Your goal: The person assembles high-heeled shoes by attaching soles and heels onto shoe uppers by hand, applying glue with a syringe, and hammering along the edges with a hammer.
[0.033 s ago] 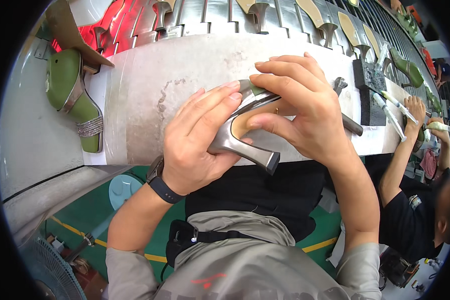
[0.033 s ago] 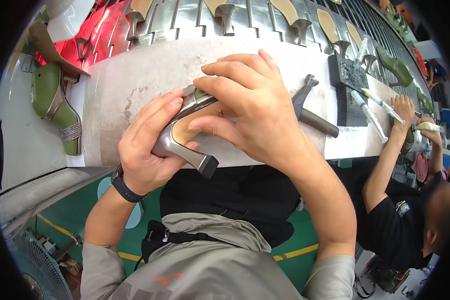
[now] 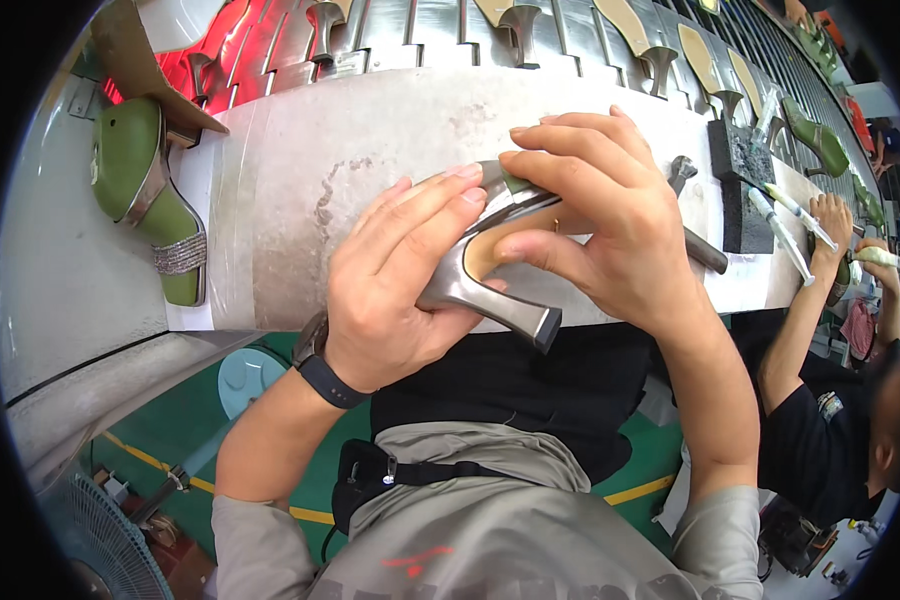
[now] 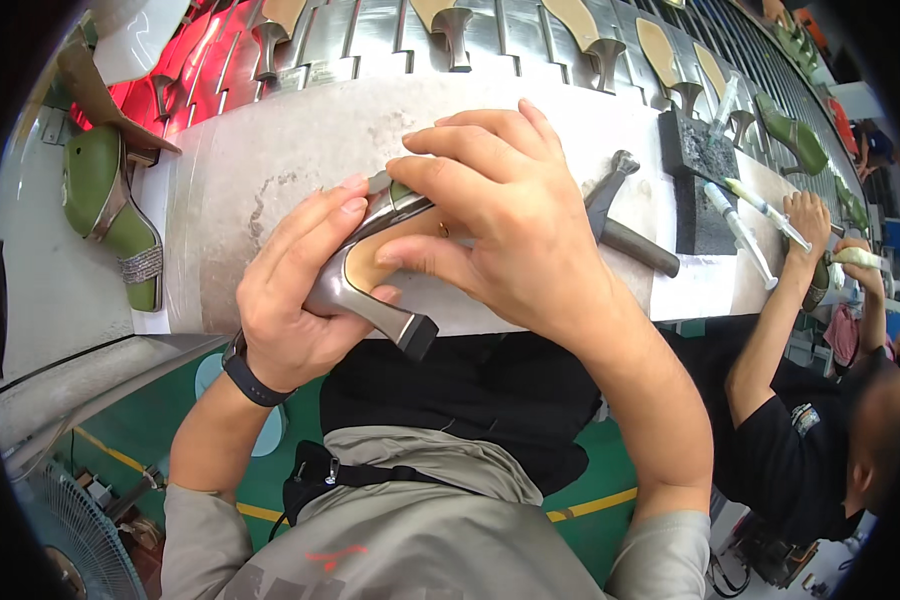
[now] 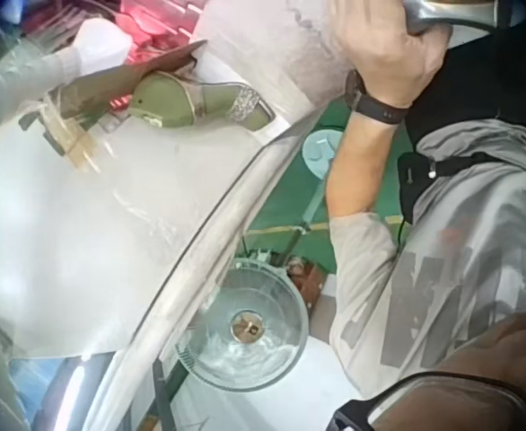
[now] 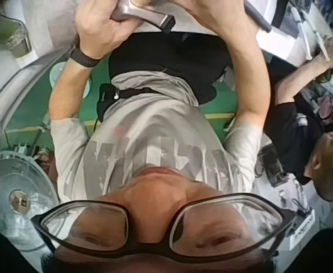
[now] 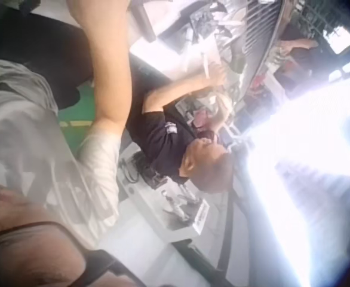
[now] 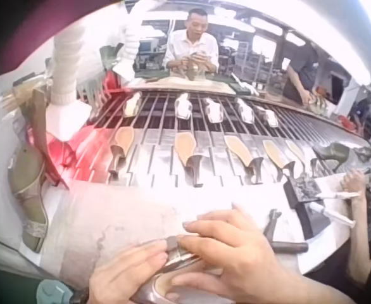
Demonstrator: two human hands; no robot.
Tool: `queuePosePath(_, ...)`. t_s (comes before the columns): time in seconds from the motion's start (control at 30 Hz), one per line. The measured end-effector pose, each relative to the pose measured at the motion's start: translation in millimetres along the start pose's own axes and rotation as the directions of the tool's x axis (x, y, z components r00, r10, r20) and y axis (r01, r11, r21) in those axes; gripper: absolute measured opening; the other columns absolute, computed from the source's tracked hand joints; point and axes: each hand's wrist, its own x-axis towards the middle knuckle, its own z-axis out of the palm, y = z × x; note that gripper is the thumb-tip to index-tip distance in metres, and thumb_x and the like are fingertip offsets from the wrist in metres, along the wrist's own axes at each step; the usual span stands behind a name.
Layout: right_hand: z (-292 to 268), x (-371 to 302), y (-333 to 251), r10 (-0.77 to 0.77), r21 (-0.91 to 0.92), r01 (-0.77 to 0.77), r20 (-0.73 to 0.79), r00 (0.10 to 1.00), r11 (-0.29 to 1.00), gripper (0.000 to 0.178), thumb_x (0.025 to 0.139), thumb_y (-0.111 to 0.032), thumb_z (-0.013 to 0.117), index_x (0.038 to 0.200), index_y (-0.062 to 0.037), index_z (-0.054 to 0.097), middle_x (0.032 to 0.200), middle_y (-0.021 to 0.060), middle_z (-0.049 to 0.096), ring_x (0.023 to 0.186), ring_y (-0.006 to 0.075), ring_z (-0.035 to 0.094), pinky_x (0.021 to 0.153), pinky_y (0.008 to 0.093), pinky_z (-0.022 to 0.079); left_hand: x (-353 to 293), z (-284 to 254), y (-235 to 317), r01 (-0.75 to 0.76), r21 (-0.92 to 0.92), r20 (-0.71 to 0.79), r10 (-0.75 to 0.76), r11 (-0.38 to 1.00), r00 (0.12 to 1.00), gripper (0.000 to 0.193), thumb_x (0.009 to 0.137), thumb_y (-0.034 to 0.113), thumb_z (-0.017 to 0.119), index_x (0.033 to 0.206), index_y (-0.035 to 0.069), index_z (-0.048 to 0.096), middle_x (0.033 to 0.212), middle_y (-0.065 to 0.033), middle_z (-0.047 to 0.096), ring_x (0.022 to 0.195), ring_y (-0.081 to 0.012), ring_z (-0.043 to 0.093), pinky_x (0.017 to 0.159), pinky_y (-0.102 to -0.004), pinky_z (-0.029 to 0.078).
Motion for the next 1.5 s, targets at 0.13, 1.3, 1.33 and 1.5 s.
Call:
queuePosePath(0.13, 0, 5, -6, -0.037, -0.087, 0.043, 0.073, 0.997, 0.995, 0.06, 0.071, -0.047, 0.087, 0.116, -0.0074, 0.076, 0.12, 0.0087, 0.074, 0.117, 0.031, 0.066, 0.108, 0.0552, 0.044, 2, -4, 3, -0.007, 0.051, 0.036, 0.005, 0.999, 0.999, 0.062, 0.082, 0.019, 0.09, 0.134, -0.002, 0.065, 0.131, -0.0243, 0.07, 0.122, -0.0388, 0.07, 0.106, -0.0472, 0.055)
queuePosePath(1.3, -20, 1, 9, 0.015, -0.087, -0.005, 0.121, 0.993, 0.996, 0.058, 0.073, -0.038, 0.089, 0.117, -0.0037, 0.077, 0.131, 0.0144, 0.073, 0.132, 0.0391, 0.062, 0.108, 0.0488, 0.048, 4, 23, 19, 0.115, 0.048, 0.028, -0.117, 0.992, 0.993, 0.072, 0.079, 0.015, 0.089, 0.143, 0.001, 0.059, 0.147, -0.0243, 0.062, 0.134, -0.0382, 0.063, 0.114, -0.0561, 0.044)
queuePosePath(1.33, -20, -4, 13, 0.015, -0.088, -0.004, 0.123, 0.992, 0.996, 0.058, 0.073, -0.038, 0.089, 0.117, -0.0037, 0.077, 0.131, 0.0144, 0.073, 0.132, 0.0391, 0.062, 0.108, 0.0488, 0.048, 4, 26, 20, 0.117, 0.047, 0.026, -0.118, 0.992, 0.993, 0.072, 0.079, 0.015, 0.089, 0.143, 0.001, 0.059, 0.147, -0.0243, 0.062, 0.134, -0.0382, 0.063, 0.114, -0.0561, 0.044)
queuePosePath(1.5, -14, -14, 24, -0.087, -0.105, 0.092, 0.053, 0.995, 0.99, 0.056, 0.079, -0.046, 0.083, 0.118, -0.006, 0.079, 0.131, 0.0125, 0.073, 0.13, 0.0365, 0.063, 0.111, 0.0501, 0.046, -1, 30, 18, 0.056, 0.108, 0.074, -0.064, 0.993, 0.995, 0.072, 0.081, 0.016, 0.087, 0.145, 0.001, 0.058, 0.15, -0.023, 0.059, 0.139, -0.038, 0.059, 0.117, -0.0553, 0.039)
